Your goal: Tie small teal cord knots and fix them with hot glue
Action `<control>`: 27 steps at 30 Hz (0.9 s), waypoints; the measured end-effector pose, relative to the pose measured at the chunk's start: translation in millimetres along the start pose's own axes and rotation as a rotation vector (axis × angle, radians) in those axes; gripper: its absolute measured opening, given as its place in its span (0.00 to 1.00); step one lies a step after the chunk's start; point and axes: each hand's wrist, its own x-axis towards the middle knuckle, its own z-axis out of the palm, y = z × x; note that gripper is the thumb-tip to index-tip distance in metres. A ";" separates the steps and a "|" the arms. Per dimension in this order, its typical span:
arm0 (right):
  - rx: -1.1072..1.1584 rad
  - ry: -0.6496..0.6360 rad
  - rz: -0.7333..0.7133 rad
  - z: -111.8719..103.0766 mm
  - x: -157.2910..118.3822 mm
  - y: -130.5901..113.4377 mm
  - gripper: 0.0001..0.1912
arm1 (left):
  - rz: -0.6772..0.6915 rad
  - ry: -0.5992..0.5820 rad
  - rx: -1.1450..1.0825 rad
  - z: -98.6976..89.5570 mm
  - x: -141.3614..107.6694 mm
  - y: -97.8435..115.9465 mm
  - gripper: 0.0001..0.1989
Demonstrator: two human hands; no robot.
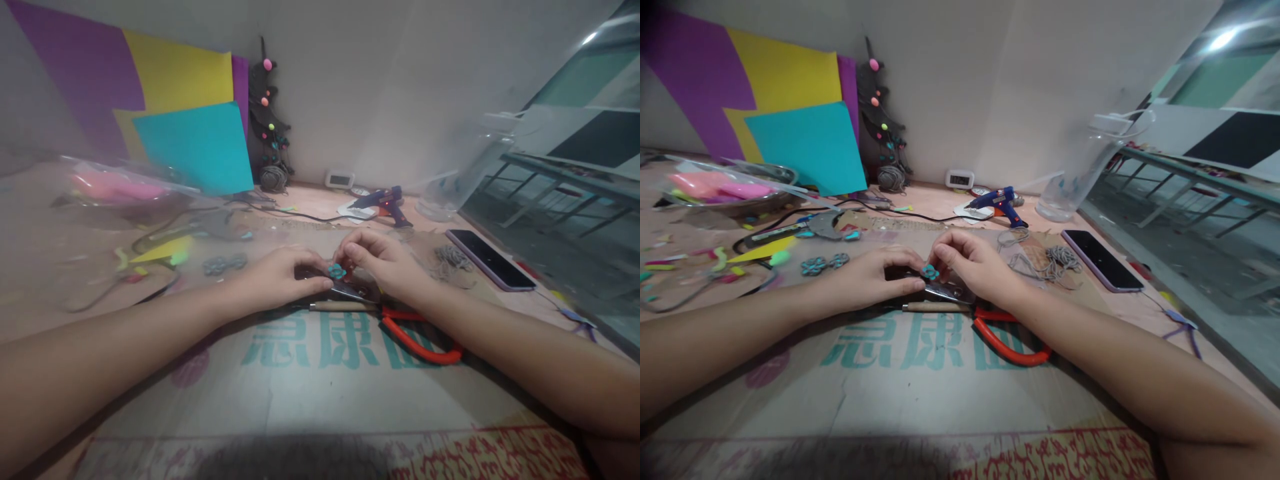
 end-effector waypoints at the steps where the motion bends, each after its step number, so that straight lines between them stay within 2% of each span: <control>1: 0.018 -0.002 0.006 0.1 -0.1 0.1 0.14 | -0.005 -0.005 -0.010 -0.3 -0.1 0.4 0.14; 9: 0.061 0.001 0.037 0.5 -0.6 0.7 0.15 | -0.121 -0.020 -0.118 -1.5 -0.7 6.0 0.15; 13: 0.053 -0.003 0.048 1.2 -0.8 -0.6 0.15 | -0.136 -0.009 -0.116 -0.2 -1.7 5.7 0.15; 19: 0.042 0.037 -0.028 -0.6 0.5 -1.4 0.16 | -0.153 0.006 -0.116 0.6 -2.1 6.1 0.14; 23: 0.154 0.058 -0.029 -2.3 2.3 3.2 0.16 | -0.225 0.034 -0.126 0.4 -1.2 8.8 0.12; 27: 0.260 0.057 0.005 -3.2 2.6 7.7 0.16 | -0.225 0.059 -0.149 0.6 -0.6 8.2 0.11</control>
